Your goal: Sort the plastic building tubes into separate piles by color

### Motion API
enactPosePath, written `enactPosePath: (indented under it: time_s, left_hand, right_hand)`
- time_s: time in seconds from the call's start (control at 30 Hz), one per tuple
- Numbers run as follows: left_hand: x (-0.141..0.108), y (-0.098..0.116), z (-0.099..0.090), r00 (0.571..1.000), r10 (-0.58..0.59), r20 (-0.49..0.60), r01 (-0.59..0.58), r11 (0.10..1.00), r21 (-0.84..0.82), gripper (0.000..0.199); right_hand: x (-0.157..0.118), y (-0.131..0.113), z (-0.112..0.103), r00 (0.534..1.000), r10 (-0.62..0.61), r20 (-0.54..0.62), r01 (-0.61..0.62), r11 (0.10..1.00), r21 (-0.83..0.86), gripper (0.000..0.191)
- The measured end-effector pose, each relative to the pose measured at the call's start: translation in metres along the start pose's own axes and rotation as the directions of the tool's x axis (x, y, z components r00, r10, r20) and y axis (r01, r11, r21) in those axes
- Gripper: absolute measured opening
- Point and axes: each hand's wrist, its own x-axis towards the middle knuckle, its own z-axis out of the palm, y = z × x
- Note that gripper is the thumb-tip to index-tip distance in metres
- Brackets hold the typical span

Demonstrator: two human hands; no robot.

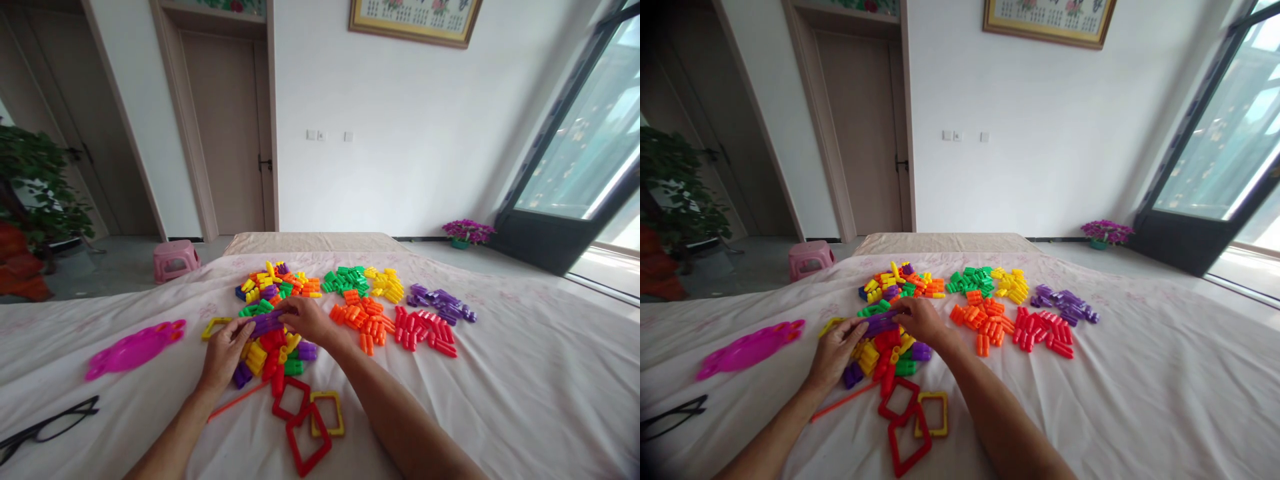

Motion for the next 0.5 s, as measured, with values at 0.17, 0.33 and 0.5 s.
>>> enactPosePath:
  time_s: [0.17, 0.33, 0.5]
  left_hand:
    - [0.005, -0.009, -0.01, 0.994, -0.051, -0.097, 0.05, 0.999, -0.015, 0.05]
    - [0.006, -0.013, -0.006, 0.997, -0.071, -0.041, 0.071, 0.997, -0.008, 0.051]
    - [0.004, -0.012, -0.001, 0.999, -0.044, -0.031, 0.043, 0.999, -0.006, 0.05]
  right_hand:
    - [0.005, 0.021, -0.023, 0.979, 0.152, -0.138, -0.107, 0.951, 0.289, 0.02]
    - [0.004, 0.025, -0.035, 0.929, 0.352, -0.109, -0.234, 0.793, 0.563, 0.026]
    - [0.002, 0.018, -0.034, 0.925, 0.38, -0.002, -0.279, 0.682, 0.676, 0.022]
